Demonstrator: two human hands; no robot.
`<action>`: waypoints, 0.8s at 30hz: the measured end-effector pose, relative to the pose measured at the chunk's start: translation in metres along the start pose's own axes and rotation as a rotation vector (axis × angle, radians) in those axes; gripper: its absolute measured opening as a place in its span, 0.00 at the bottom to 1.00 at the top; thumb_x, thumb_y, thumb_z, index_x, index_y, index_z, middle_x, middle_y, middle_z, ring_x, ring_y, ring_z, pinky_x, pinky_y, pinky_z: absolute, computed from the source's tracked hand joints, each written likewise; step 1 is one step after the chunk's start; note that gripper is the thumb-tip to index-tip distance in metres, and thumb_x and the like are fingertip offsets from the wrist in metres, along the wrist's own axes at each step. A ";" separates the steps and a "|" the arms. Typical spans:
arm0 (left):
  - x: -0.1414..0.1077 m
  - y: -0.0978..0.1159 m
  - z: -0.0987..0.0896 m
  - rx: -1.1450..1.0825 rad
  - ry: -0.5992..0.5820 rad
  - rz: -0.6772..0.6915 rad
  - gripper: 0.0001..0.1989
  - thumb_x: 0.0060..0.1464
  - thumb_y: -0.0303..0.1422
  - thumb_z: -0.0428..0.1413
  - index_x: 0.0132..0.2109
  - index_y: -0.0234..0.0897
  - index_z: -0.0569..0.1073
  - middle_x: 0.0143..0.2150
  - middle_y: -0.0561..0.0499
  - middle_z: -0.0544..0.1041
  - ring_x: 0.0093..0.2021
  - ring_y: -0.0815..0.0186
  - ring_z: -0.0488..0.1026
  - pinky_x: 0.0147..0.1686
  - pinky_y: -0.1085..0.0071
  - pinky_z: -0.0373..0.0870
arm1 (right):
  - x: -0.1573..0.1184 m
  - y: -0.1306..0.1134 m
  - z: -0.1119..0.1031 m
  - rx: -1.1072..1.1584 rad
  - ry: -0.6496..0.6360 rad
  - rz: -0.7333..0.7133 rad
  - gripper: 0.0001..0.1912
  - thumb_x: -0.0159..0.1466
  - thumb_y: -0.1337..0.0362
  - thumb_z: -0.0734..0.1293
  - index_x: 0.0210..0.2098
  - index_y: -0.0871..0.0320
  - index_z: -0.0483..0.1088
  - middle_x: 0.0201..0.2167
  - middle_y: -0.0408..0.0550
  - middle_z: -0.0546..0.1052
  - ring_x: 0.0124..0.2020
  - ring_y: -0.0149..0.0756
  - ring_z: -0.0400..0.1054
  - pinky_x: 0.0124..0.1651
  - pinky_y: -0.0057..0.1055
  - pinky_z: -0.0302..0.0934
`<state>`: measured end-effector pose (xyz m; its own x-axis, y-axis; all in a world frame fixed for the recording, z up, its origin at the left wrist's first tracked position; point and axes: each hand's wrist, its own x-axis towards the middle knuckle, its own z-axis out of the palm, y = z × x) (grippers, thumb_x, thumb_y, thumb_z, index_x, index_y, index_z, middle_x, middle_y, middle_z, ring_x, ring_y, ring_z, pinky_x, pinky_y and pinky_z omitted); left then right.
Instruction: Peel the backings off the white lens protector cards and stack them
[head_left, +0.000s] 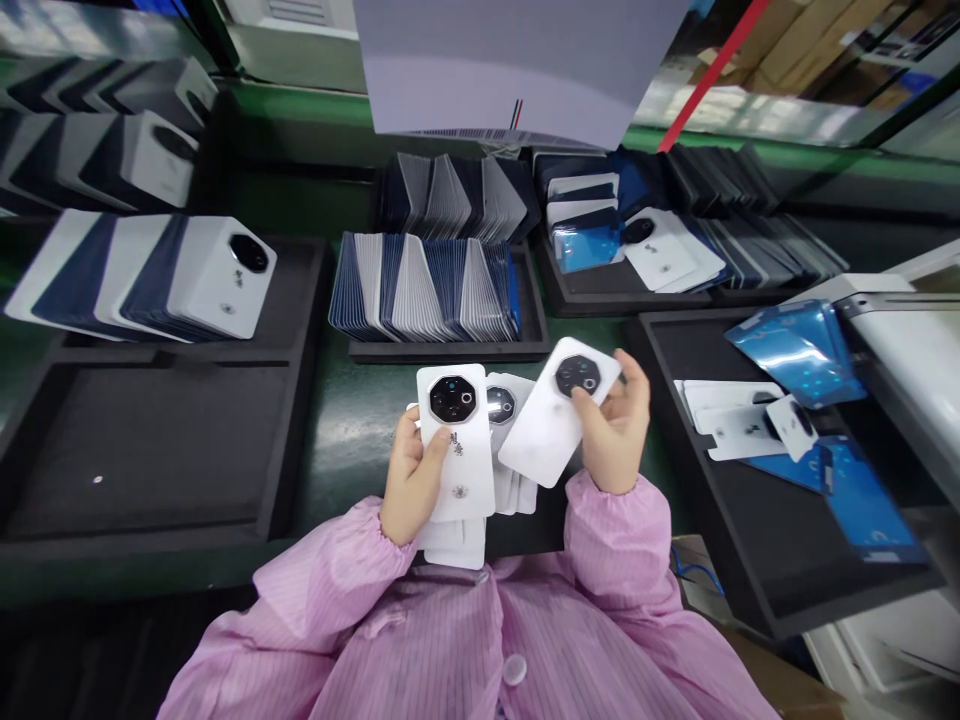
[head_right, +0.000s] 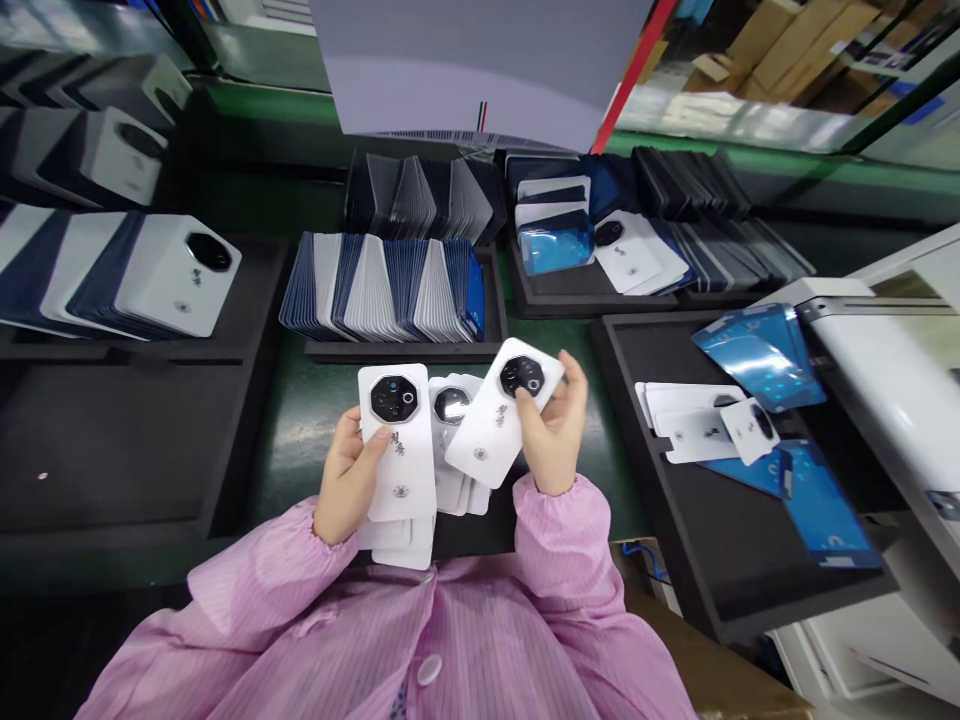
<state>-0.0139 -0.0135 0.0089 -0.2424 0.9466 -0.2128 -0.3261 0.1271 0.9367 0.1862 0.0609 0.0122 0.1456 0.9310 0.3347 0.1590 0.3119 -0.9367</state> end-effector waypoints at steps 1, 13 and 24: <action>0.000 0.001 0.000 -0.006 -0.001 -0.013 0.15 0.56 0.38 0.57 0.48 0.41 0.63 0.40 0.51 0.78 0.35 0.66 0.77 0.34 0.71 0.72 | -0.001 0.002 0.001 -0.011 -0.068 0.020 0.29 0.62 0.65 0.67 0.60 0.52 0.54 0.44 0.50 0.76 0.42 0.40 0.74 0.44 0.39 0.72; -0.002 -0.002 0.000 0.064 -0.079 -0.034 0.12 0.57 0.39 0.56 0.46 0.41 0.65 0.37 0.52 0.76 0.31 0.68 0.75 0.31 0.71 0.71 | -0.019 -0.009 0.028 -0.452 -0.206 -0.312 0.17 0.60 0.63 0.70 0.48 0.53 0.68 0.50 0.55 0.68 0.52 0.48 0.65 0.53 0.52 0.64; -0.014 -0.008 -0.004 0.477 -0.145 0.283 0.10 0.57 0.34 0.56 0.46 0.42 0.69 0.38 0.51 0.78 0.35 0.63 0.76 0.35 0.68 0.69 | -0.026 -0.012 0.033 -0.102 -0.313 -0.032 0.05 0.58 0.65 0.71 0.30 0.55 0.70 0.47 0.51 0.72 0.52 0.43 0.67 0.58 0.47 0.60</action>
<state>-0.0115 -0.0283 0.0038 -0.1217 0.9898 0.0736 0.1903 -0.0495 0.9805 0.1485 0.0388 0.0117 -0.1657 0.9390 0.3013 0.2575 0.3361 -0.9059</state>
